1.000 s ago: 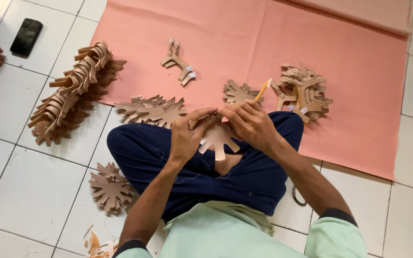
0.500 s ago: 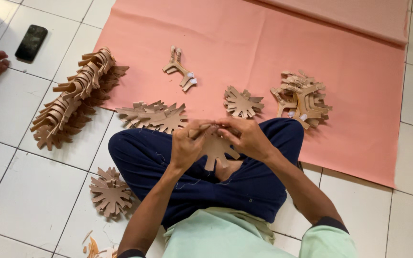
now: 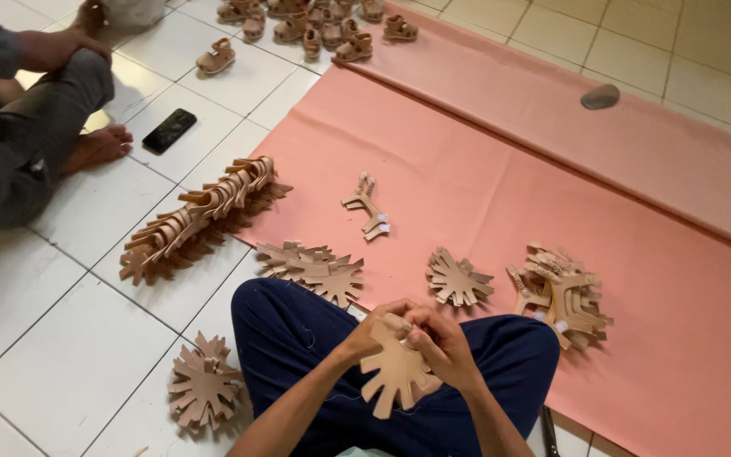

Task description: The person sits on the floor and assembles small wooden craft parts by hand. They repeatedly pick up a star-shaped piece and a Y-shaped piece, interlock them, and place the assembled unit into a growing stack.

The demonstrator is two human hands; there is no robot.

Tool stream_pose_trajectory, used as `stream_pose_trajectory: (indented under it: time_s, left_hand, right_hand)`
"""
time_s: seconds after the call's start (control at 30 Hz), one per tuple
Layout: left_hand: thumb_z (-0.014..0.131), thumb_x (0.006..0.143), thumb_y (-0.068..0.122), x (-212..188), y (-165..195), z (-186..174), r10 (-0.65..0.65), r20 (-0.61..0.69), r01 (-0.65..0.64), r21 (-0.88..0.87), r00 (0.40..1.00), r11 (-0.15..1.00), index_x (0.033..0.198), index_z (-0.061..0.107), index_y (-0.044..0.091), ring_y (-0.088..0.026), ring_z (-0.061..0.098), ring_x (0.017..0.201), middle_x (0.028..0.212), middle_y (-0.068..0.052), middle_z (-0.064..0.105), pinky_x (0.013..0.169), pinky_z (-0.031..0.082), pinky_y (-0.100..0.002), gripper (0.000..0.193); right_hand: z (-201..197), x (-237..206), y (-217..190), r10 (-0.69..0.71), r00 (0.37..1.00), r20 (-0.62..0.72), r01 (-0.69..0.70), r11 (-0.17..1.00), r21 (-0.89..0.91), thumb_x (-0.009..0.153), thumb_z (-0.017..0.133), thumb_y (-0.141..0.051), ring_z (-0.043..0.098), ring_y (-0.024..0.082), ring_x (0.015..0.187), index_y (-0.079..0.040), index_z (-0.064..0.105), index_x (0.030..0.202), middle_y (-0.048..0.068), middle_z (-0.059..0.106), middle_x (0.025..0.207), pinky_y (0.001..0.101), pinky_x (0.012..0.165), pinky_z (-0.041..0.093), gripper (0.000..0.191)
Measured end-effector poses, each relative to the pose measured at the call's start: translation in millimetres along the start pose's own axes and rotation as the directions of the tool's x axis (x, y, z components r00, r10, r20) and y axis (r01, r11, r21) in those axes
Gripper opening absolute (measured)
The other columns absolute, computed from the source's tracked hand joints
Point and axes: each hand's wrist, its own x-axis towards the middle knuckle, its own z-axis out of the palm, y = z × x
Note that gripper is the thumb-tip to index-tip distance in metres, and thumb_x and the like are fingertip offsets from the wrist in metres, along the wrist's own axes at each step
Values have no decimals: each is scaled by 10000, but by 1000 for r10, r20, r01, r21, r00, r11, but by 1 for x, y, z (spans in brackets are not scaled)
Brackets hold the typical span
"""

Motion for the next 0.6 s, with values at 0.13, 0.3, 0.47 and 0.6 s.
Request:
stream_pose_trajectory:
  time_s: [0.13, 0.3, 0.47, 0.6]
  left_hand:
    - [690, 973, 190, -15, -18, -9, -306, -369, 247, -198, 878, 948, 1212, 620, -3, -160, 729, 904, 1011, -72, 745, 796, 611, -279, 315]
    - [651, 1102, 193, -17, -8, -19, -393, -448, -237, -845, 803, 479, 1318, 703, -8, -156, 736, 859, 1029, -71, 744, 756, 614, -279, 299]
    - [635, 979, 309, 4, 46, -10, -336, -601, -221, -666, 725, 712, 1239, 662, -35, -217, 758, 992, 1130, -169, 763, 883, 627, -309, 432]
    - [764, 931, 77, 9, 88, 18, 22, -747, 139, 152, 664, 979, 1378, 644, -7, -136, 710, 1031, 1209, -165, 753, 911, 581, -250, 471]
  right_hand:
    - [-13, 3, -5, -3, 1000, 6, 2, 989, 151, 1036, 561, -109, 514, 38, 725, -17, 669, 1107, 6, 662, 1084, 201, 584, 417, 158]
    - [-21, 16, 2, 142, 970, -198, -119, 985, 121, 1047, 604, -74, 541, 58, 760, -2, 686, 1261, 9, 631, 924, 209, 636, 452, 240]
    - [-2, 22, -11, 38, 987, -157, -22, 994, 106, 1021, 661, -51, 631, 97, 821, 30, 676, 1184, 49, 711, 1024, 227, 680, 516, 183]
    - [13, 35, -34, 90, 976, -199, -55, 982, 178, 938, 711, -59, 690, 105, 806, 12, 663, 1075, 57, 734, 1014, 241, 670, 573, 161]
